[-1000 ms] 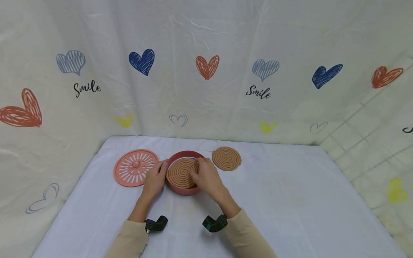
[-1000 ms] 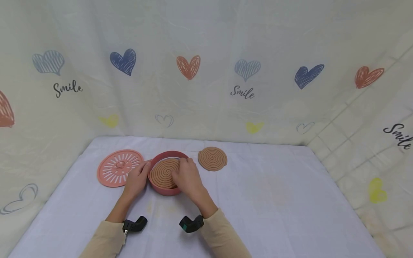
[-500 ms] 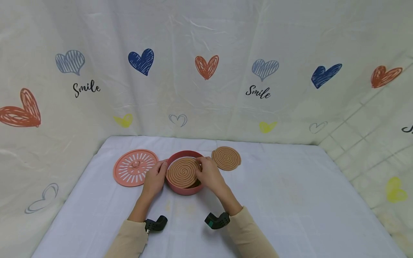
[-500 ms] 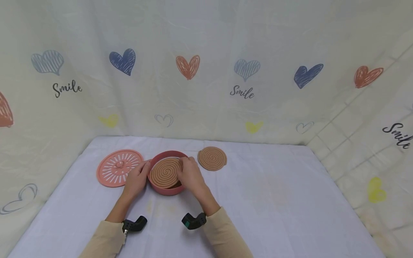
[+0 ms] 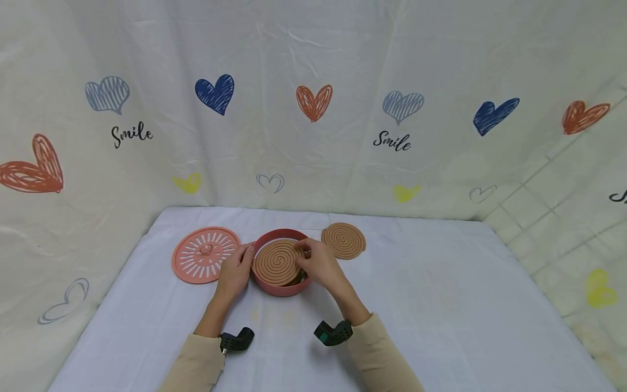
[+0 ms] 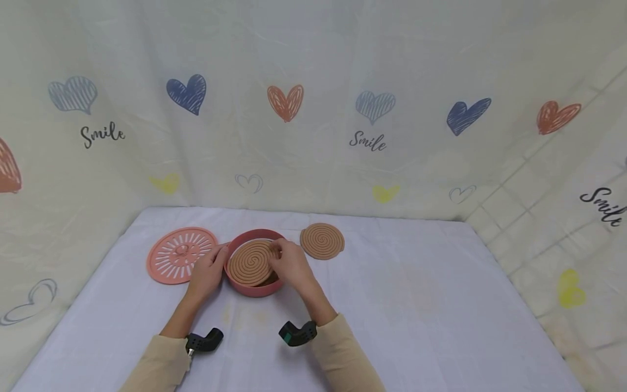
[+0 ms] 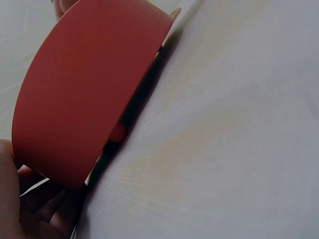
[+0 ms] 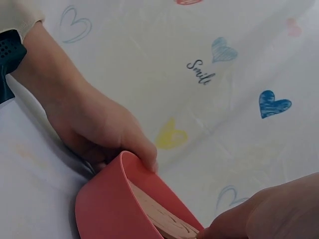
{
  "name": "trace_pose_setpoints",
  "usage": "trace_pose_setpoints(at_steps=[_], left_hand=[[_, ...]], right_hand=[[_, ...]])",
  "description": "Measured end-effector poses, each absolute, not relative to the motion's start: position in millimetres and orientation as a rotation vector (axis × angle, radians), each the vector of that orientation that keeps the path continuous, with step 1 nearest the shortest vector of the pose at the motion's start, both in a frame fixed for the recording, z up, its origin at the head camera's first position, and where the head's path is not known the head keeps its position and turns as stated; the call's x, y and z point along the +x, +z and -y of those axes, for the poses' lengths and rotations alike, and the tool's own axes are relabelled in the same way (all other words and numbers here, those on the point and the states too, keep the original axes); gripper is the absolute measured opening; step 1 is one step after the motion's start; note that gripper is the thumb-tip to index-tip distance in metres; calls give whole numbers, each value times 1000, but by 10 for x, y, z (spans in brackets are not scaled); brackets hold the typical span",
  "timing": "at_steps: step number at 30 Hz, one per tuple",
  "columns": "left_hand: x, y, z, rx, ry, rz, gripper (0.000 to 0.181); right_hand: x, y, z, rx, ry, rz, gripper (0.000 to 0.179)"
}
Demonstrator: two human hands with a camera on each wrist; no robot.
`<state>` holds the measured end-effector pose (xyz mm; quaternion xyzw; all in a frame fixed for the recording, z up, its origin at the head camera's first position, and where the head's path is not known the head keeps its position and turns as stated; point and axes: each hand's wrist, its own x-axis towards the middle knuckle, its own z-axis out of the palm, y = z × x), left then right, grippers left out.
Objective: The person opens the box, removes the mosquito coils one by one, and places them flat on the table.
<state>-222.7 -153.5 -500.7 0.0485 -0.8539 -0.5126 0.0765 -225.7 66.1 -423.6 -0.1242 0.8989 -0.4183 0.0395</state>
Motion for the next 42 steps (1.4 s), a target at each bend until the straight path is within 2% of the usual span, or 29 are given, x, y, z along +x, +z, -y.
trace_pose_setpoints(at_steps=[17, 42], left_hand=[[-2231, -5010, 1527, 167, -1546, 2572, 49], [-2196, -4988, 1523, 153, -1539, 2559, 49]], right_hand=[[-2288, -4247, -723, -331, -1421, -2633, 22], [-2278, -4250, -720, -409, -1511, -2482, 23]])
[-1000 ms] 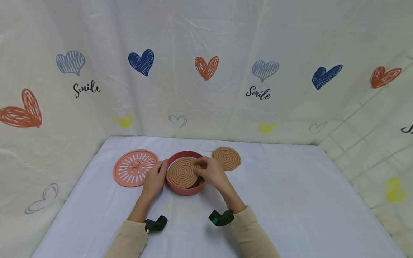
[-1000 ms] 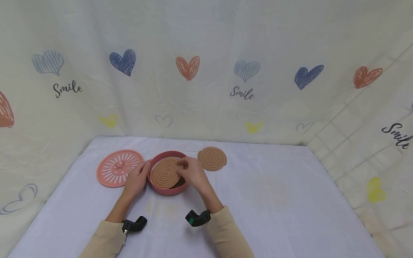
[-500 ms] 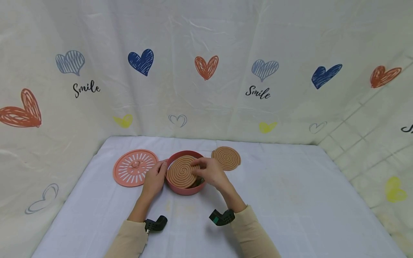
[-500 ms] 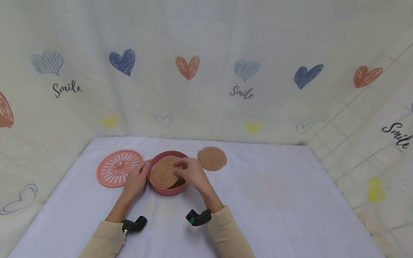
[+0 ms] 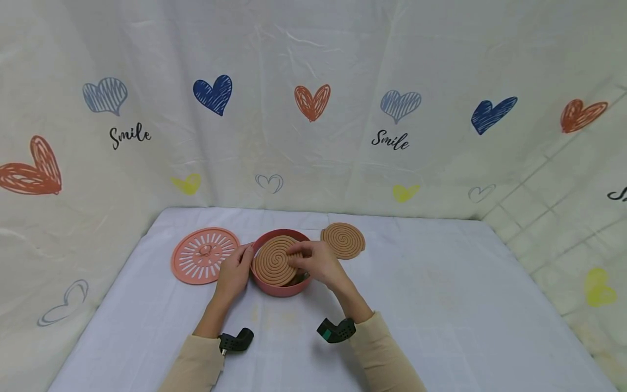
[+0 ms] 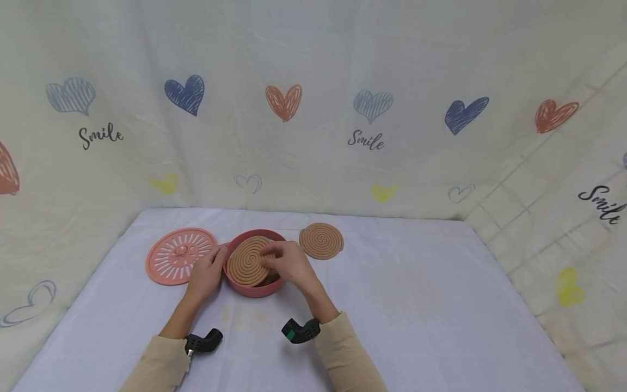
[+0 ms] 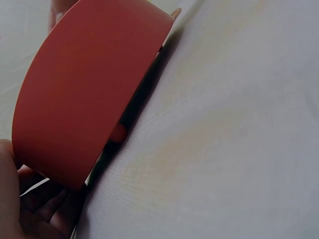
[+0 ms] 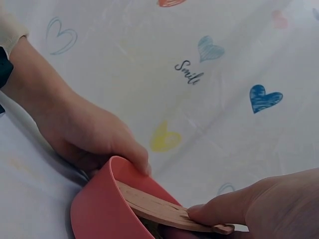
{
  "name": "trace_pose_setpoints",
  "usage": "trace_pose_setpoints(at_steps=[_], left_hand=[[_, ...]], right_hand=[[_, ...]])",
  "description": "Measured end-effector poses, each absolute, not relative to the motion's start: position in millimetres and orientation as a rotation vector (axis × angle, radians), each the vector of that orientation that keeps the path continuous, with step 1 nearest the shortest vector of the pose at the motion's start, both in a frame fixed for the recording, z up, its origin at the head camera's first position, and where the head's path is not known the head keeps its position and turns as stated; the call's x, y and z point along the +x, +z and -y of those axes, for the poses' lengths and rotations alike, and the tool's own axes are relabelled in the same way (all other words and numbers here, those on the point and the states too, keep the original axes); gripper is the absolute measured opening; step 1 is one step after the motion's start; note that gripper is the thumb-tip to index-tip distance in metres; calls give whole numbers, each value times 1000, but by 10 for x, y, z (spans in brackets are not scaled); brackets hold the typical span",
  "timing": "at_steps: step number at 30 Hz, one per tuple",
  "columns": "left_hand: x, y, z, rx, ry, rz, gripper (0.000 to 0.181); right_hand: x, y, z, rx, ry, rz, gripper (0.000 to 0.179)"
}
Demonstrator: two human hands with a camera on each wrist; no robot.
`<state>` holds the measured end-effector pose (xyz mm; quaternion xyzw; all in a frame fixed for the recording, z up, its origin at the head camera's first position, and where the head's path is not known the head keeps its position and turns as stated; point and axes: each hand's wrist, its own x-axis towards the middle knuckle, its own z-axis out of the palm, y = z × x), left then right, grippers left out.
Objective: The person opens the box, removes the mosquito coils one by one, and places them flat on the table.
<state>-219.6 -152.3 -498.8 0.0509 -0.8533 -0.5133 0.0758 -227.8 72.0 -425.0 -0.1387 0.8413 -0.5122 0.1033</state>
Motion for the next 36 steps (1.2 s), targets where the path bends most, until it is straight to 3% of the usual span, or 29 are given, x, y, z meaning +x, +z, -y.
trace_pose_setpoints(at_steps=[36], left_hand=[[-2179, -4987, 1542, 128, -1536, 2543, 48]], right_hand=[[-2304, -4177, -810, -404, -1629, -2434, 22]])
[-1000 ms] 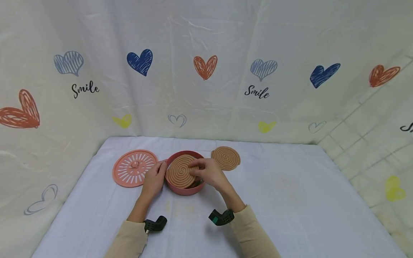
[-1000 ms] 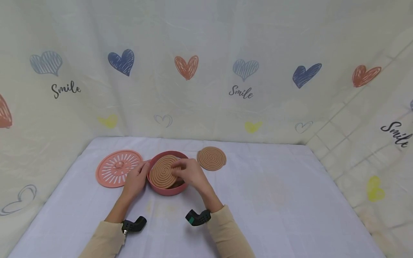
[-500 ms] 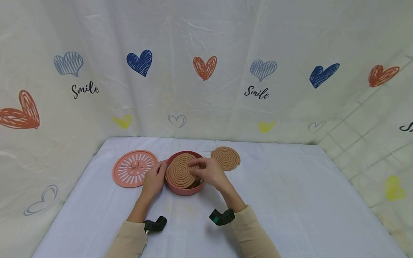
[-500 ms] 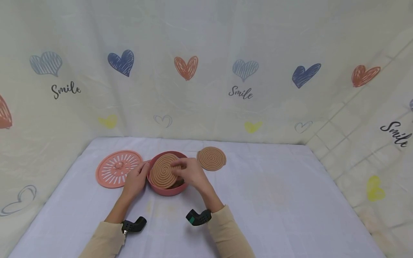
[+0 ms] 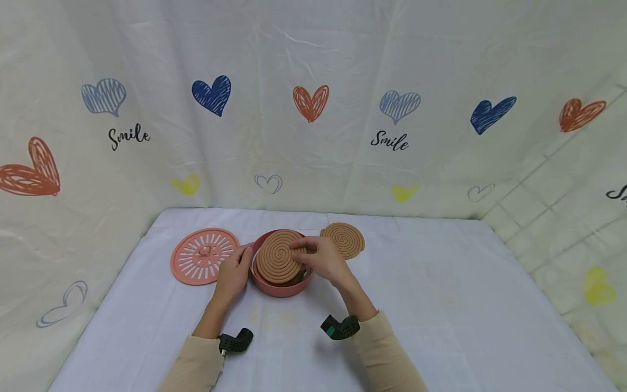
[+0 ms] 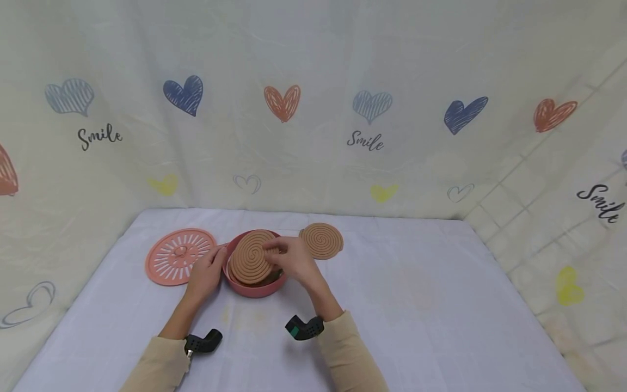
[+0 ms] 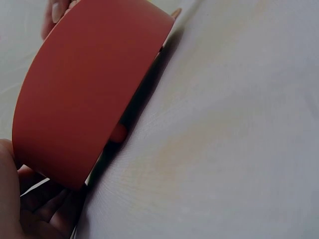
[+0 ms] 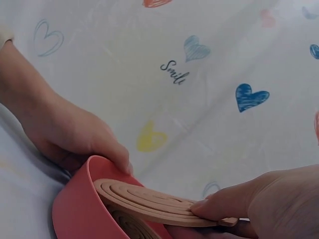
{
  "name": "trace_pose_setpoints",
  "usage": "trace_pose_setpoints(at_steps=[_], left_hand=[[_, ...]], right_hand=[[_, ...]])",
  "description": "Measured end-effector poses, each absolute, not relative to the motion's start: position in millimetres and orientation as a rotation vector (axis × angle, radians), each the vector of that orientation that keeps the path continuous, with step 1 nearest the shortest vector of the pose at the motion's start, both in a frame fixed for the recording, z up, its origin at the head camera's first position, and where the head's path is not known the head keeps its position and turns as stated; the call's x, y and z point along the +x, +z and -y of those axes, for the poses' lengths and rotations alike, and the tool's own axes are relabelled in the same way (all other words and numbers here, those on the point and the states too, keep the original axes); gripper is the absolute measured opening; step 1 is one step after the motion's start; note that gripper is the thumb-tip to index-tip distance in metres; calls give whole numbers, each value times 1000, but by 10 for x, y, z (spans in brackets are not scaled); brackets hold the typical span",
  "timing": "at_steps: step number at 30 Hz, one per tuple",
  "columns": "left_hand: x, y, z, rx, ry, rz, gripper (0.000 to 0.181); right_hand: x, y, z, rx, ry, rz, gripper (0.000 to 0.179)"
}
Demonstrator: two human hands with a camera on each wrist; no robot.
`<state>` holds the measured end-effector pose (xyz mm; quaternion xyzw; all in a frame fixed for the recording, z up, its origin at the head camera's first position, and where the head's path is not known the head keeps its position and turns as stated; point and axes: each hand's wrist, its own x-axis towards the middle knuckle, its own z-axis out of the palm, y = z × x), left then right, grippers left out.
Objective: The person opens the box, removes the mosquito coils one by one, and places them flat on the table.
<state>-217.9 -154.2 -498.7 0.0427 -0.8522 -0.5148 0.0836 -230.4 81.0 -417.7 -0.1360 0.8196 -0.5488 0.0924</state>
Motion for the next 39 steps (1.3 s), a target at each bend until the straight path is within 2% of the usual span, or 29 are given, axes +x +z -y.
trace_pose_setpoints(at_steps=[39], left_hand=[[-2178, -4990, 1511, 145, -1495, 2559, 50]], right_hand=[[-2448, -4041, -1283, -249, -1862, -2429, 28]])
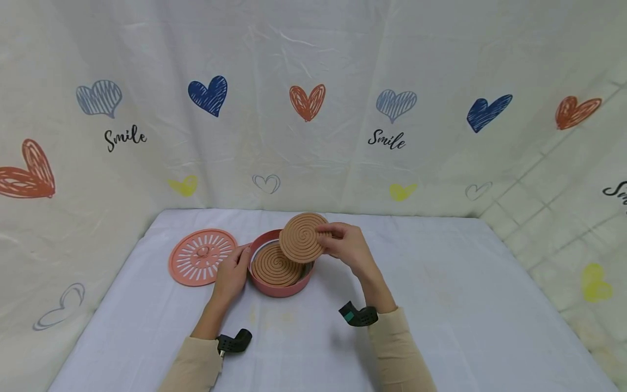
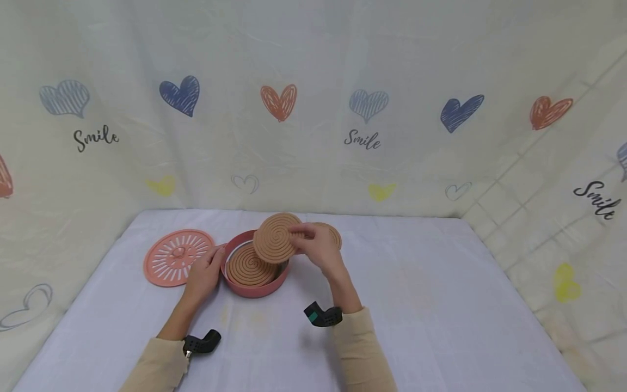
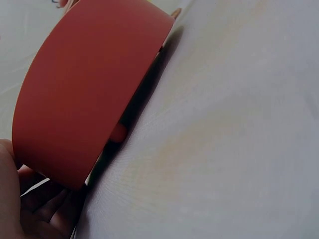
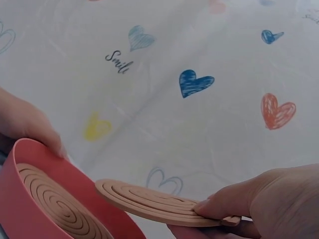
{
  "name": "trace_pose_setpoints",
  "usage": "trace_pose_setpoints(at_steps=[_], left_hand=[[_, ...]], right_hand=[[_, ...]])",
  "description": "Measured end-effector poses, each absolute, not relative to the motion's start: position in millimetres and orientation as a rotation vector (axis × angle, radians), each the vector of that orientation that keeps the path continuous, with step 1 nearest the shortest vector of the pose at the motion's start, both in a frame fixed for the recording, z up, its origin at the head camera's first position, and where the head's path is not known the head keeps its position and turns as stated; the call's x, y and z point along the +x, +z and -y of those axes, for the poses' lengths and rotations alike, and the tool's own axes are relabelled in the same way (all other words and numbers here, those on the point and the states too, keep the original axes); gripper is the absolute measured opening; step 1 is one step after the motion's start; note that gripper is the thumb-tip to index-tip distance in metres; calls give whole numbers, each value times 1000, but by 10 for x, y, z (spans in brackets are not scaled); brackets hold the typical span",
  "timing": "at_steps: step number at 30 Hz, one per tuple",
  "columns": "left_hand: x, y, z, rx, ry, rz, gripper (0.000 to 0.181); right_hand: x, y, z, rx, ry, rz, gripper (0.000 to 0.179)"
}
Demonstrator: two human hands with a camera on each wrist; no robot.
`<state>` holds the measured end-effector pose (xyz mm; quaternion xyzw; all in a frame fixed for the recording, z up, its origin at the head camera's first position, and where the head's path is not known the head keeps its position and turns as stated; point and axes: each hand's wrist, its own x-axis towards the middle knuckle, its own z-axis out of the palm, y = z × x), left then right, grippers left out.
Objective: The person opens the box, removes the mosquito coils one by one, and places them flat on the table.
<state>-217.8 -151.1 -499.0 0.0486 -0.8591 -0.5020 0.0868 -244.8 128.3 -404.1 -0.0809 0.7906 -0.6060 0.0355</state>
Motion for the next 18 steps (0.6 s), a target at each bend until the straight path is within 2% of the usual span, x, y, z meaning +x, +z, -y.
trace_pose_setpoints(at_steps=[18], left_hand=[[-2183, -4998, 1510, 148, -1506, 2560, 49]], right_hand=[[-2505, -4019, -1540, -171, -1929, -2478, 29]])
